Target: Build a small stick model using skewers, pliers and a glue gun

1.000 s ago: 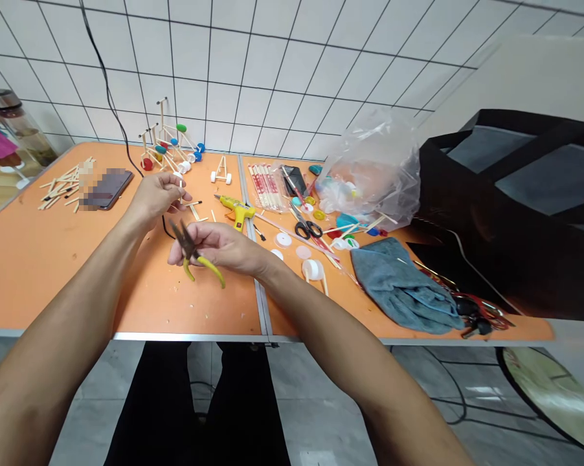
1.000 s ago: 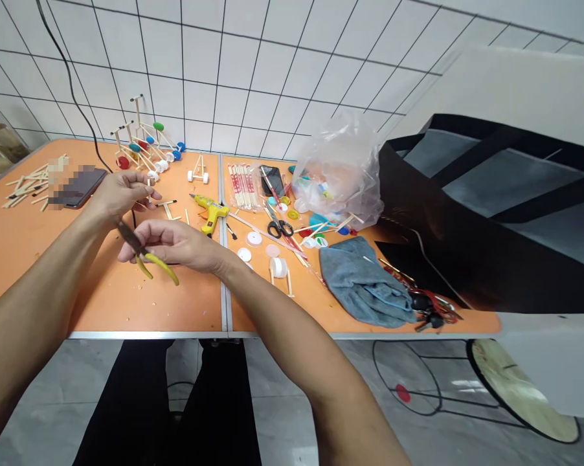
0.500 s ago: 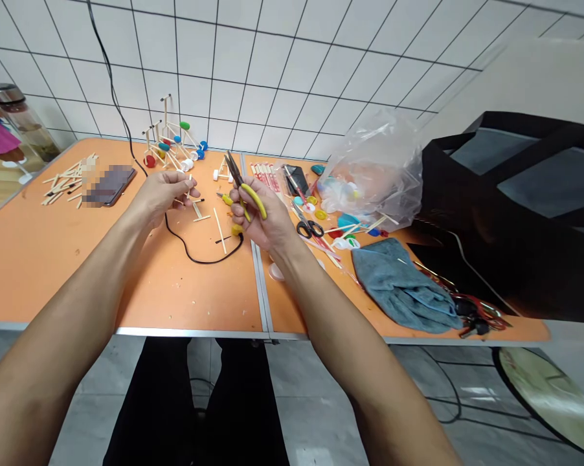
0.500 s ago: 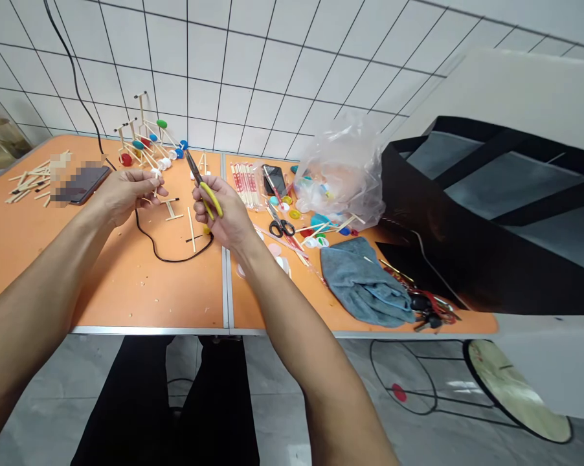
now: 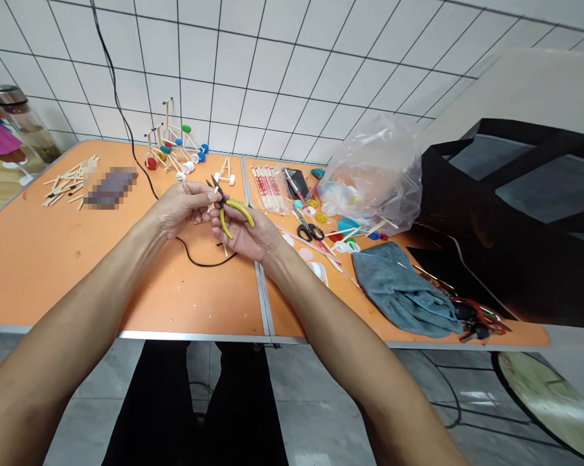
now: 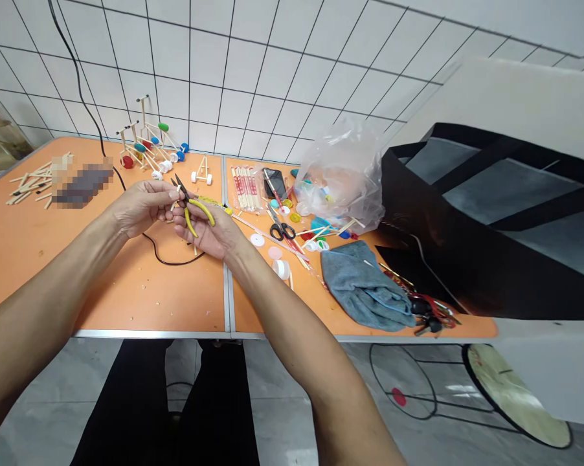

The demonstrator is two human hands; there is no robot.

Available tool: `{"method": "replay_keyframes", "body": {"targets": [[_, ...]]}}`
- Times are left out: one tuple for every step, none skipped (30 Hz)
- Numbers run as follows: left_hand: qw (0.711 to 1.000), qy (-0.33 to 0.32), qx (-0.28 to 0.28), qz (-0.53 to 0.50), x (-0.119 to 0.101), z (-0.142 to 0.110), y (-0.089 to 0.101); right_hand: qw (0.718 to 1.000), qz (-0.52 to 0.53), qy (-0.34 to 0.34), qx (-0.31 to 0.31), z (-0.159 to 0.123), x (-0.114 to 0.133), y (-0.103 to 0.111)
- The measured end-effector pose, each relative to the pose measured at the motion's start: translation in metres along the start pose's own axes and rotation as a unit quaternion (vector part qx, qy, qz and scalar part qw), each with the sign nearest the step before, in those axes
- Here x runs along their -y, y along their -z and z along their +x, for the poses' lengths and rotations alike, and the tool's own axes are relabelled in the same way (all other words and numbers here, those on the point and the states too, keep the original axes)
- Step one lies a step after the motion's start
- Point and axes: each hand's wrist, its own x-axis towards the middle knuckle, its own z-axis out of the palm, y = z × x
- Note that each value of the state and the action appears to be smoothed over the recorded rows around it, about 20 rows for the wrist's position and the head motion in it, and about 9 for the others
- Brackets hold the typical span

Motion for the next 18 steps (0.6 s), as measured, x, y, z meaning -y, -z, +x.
{"method": "replay_keyframes", "body": {"targets": [[1.000,-0.001,-0.006,0.000,0.000,0.000,0.000,1.000,-0.002,-0.005,0.002,0.000,0.001,0.000],[1.000,-0.003,-0.012,0.001,0.000,0.000,0.000,1.000,-0.010,-0.009,0.006,-0.001,0.002,0.001],[1.000,-0.005,-0.016,0.002,-0.001,0.000,0.001,1.000,-0.024,-0.011,0.013,-0.002,0.002,0.002],[1.000,-0.006,-0.020,0.004,-0.001,0.000,0.001,0.999,-0.044,-0.010,0.020,-0.003,0.003,0.003],[1.000,-0.007,-0.022,0.007,0.000,0.000,0.001,0.997,-0.068,-0.004,0.026,-0.004,0.003,0.004],[1.000,-0.006,-0.022,0.010,0.000,0.000,0.001,0.995,-0.096,0.005,0.029,-0.005,0.002,0.005],[1.000,-0.004,-0.021,0.016,0.000,0.000,0.002,0.992,-0.124,0.014,0.030,-0.006,0.001,0.005],[1.000,-0.002,-0.019,0.021,0.000,0.001,0.002,0.988,-0.150,0.024,0.029,-0.006,0.000,0.006],[0.999,0.001,-0.019,0.028,0.000,0.001,0.002,0.984,-0.172,0.033,0.026,-0.007,0.000,0.006],[0.999,0.003,-0.021,0.033,0.000,0.001,0.002,0.981,-0.188,0.040,0.024,-0.007,-0.001,0.007],[0.999,0.004,-0.025,0.038,0.000,0.001,0.003,0.979,-0.200,0.046,0.021,-0.006,-0.002,0.007],[0.999,0.005,-0.032,0.043,0.000,0.001,0.003,0.976,-0.209,0.051,0.018,-0.006,-0.002,0.008],[0.998,0.005,-0.041,0.047,-0.001,0.001,0.004,0.975,-0.216,0.058,0.013,-0.006,-0.002,0.008],[0.997,0.004,-0.049,0.052,-0.002,0.001,0.005,0.972,-0.224,0.066,0.008,-0.005,-0.001,0.009],[0.997,0.003,-0.054,0.059,-0.002,0.001,0.006,0.970,-0.232,0.073,0.002,-0.005,-0.001,0.010],[0.996,0.002,-0.054,0.067,-0.003,0.001,0.006,0.967,-0.242,0.081,-0.004,-0.005,-0.001,0.010],[0.996,0.002,-0.050,0.074,-0.004,0.001,0.007,0.963,-0.253,0.088,-0.012,-0.005,-0.001,0.011],[0.996,0.001,-0.044,0.081,-0.004,0.000,0.008,0.960,-0.263,0.095,-0.018,-0.005,-0.001,0.011]]}}
